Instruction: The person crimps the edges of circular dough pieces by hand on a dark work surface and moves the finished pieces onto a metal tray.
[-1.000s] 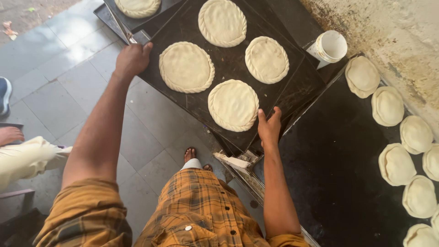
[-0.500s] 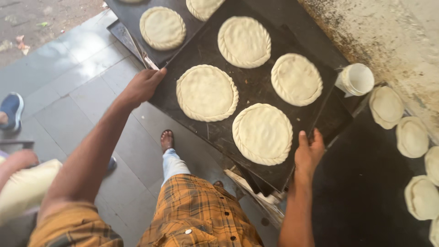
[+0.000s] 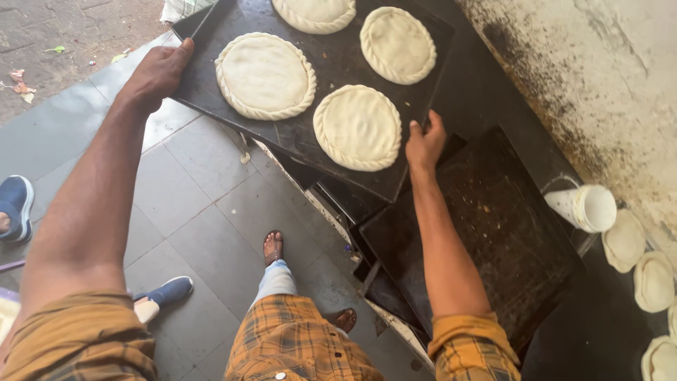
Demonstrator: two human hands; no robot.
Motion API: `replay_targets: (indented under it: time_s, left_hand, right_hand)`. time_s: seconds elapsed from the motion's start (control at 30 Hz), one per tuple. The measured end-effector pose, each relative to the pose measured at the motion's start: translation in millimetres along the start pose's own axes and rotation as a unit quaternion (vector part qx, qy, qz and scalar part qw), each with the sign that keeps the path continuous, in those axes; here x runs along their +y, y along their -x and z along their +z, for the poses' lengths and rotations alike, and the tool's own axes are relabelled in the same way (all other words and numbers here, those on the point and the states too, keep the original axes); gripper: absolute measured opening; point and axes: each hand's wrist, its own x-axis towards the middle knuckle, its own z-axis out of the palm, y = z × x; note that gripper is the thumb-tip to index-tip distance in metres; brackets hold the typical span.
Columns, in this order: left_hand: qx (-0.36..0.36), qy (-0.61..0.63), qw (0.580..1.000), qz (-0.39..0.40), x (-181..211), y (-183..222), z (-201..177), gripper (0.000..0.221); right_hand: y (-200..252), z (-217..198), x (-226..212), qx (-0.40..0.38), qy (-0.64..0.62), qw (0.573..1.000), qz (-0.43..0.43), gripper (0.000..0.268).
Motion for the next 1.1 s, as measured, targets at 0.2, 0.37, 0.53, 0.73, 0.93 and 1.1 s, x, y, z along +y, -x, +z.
replay_targets:
  time_s: [0.2,0.37,0.53,0.73,0.93,1.1]
  left_hand:
    - [0.018,0.001,1.000,-0.021,-53,-58,-3,0.061]
    - [0.039,-0.049,0.997,-0.037,-79,-64,13,0.061]
    - [0.048,-0.055,0.997,-0.032,-83,-57,16,0.062]
    - [0.060,-0.107,0.992,0.003,-87,-62,17,0.064]
    - [0.094,-0.151,0.983,0.037,-89,-62,19,0.060]
    - [0.264,-0.072,0.952,0.139,-73,-42,27,0.045]
  right_hand:
    - [-31,58,30,-0.020,0.045,0.999,0.010,0.049]
    - [-20,61,44,-0.021,0.141,0.990,0.001,0.051]
    - [-15,59,39,-0.028,0.196,0.980,0.002,0.047]
    - [-9,60,20,-0.012,0.282,0.959,-0.039,0.043]
    - [10,48,-32,0.041,0.257,0.959,-0.117,0.035]
    - [52,-5,-49,-0.014,0.055,0.996,-0.067,0.029]
